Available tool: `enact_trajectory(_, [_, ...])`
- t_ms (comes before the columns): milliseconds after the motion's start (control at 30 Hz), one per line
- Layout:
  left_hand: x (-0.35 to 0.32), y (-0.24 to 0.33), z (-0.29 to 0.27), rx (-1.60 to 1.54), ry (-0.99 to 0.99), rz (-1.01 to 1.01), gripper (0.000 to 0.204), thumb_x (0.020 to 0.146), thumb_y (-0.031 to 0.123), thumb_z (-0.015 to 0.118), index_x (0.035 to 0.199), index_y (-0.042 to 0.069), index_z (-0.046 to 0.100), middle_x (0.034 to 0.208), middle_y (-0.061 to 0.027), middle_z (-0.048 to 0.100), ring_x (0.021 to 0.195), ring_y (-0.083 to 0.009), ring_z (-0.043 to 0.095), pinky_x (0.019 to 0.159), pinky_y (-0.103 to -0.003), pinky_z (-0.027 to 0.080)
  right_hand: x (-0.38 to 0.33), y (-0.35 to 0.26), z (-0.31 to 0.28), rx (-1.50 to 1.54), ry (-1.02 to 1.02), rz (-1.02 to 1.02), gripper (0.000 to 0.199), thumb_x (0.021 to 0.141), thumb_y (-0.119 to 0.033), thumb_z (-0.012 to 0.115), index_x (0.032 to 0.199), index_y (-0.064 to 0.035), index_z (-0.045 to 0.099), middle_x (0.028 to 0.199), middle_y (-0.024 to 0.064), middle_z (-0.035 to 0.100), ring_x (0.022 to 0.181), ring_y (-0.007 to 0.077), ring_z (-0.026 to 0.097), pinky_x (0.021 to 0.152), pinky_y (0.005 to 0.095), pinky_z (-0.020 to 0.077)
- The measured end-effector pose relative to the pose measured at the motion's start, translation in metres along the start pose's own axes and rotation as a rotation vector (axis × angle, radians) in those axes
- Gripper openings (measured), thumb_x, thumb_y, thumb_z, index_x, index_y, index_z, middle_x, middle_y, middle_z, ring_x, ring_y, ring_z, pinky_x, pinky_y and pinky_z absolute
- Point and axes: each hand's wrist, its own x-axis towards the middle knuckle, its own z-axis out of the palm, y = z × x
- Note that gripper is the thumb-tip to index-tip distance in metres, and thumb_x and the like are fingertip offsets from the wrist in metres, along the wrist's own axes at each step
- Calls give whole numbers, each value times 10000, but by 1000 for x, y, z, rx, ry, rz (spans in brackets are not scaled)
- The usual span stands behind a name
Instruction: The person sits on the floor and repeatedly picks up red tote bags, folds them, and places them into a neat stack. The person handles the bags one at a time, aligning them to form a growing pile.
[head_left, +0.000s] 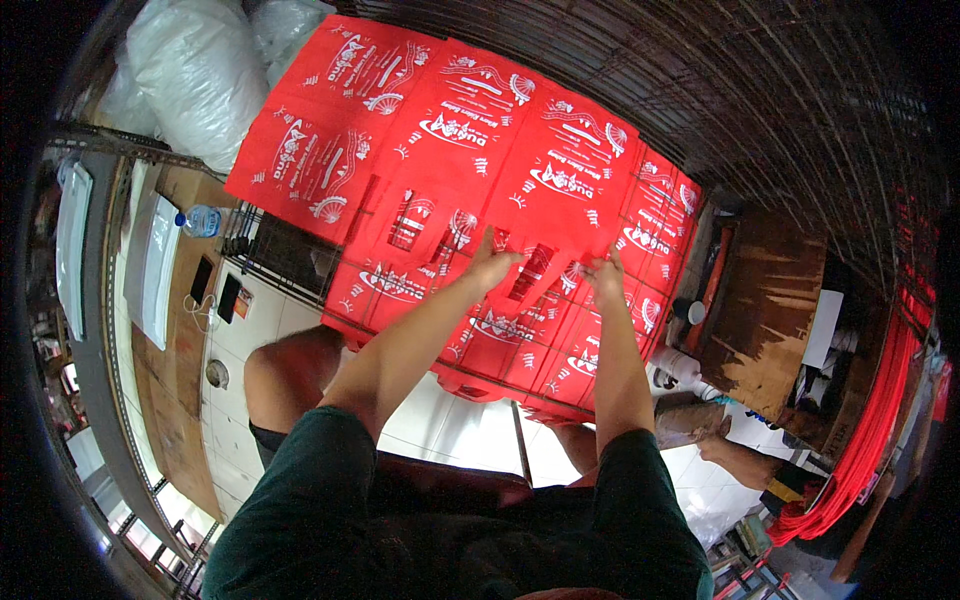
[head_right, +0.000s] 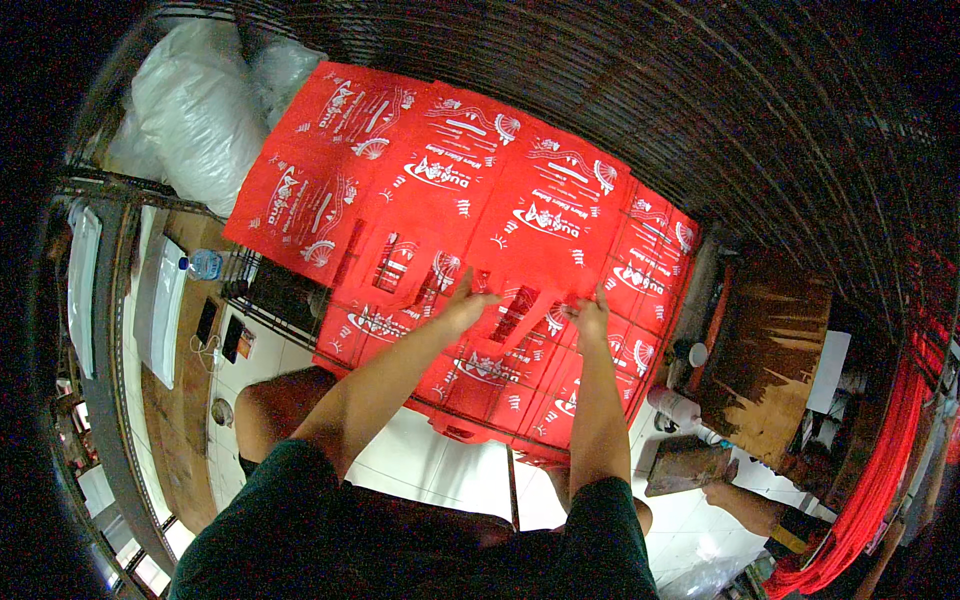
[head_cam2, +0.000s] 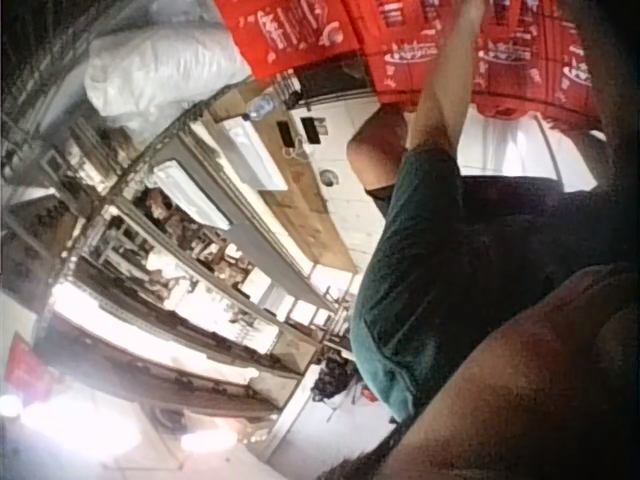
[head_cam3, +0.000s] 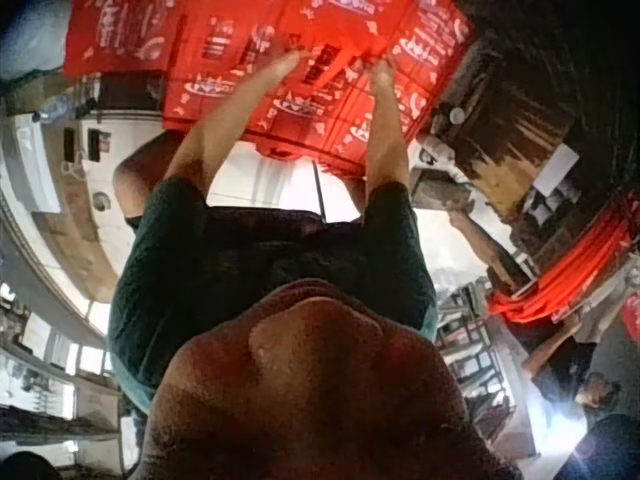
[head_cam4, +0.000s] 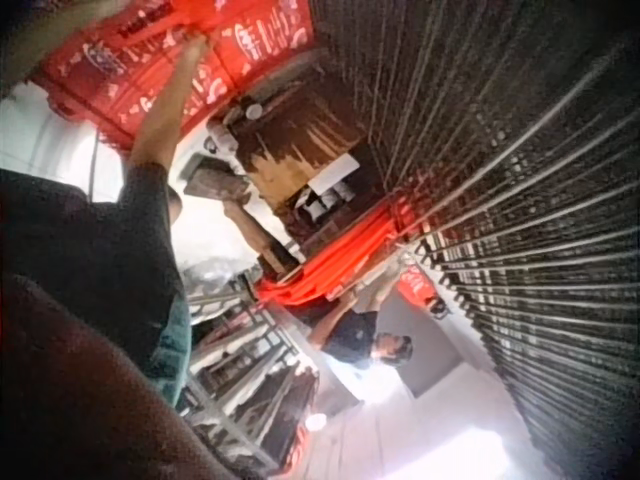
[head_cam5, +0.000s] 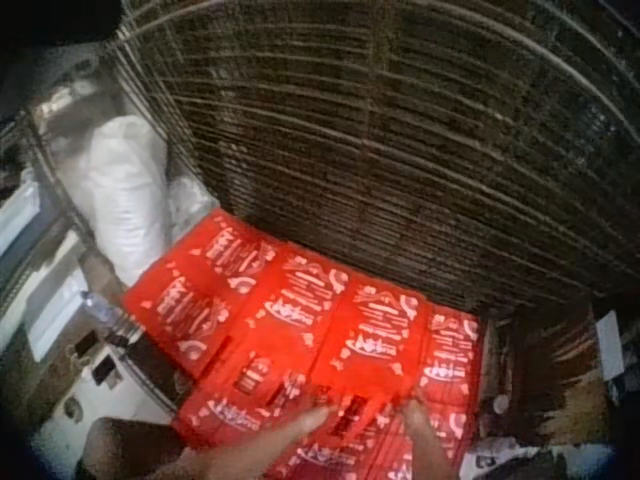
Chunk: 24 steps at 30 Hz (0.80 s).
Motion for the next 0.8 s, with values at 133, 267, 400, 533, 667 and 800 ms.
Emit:
enact_trajectory(133, [12,-50,-7,-35,-16,75,935,752,151,648,1425,77,1,1177,-173,539,1061,-248,538,929,-338,409,3,2,-2,-40,-3,17,666,807,22,335,1422,-142,138,1050,156,526,710,253,595,664,365,532])
enact_trajectory(267, [-8,-50,-12,356,147,111,919,717,146,667,1417,65,76,1119,-177,570,954,-267,580,859,-353,447,6,9,-6,-13,-25,-5,663,817,14,323,1426,-130,104,1116,180,492,768,289,601,699,383,538])
enact_trajectory(400, [-21,-55,-17,393,269,257,860,698,118,665,1399,63,168,1080,-159,581,869,-257,591,766,-370,473,5,9,0,-43,26,-5,655,827,2,313,1427,-122,80,1190,218,437,815,328,598,735,398,539])
enact_trajectory(533, [-50,-44,-21,372,349,379,775,689,79,648,1363,54,266,1022,-142,590,843,-248,593,707,-360,483,8,9,2,-29,28,19,657,825,3,319,1426,-119,84,1194,230,428,818,326,600,726,403,539])
enact_trajectory(667, [-70,-47,-33,336,328,349,720,709,14,611,1352,62,290,1045,-157,565,905,-237,580,720,-323,493,21,23,-7,-105,72,-34,624,821,-33,386,1407,-99,186,1015,161,528,724,249,607,640,373,536])
enact_trajectory(800, [-72,-62,-43,300,399,428,683,685,26,619,1311,28,347,982,-158,586,839,-254,595,697,-330,489,12,31,1,-305,294,-193,472,779,-65,457,1246,-6,438,817,136,575,546,266,568,543,377,499])
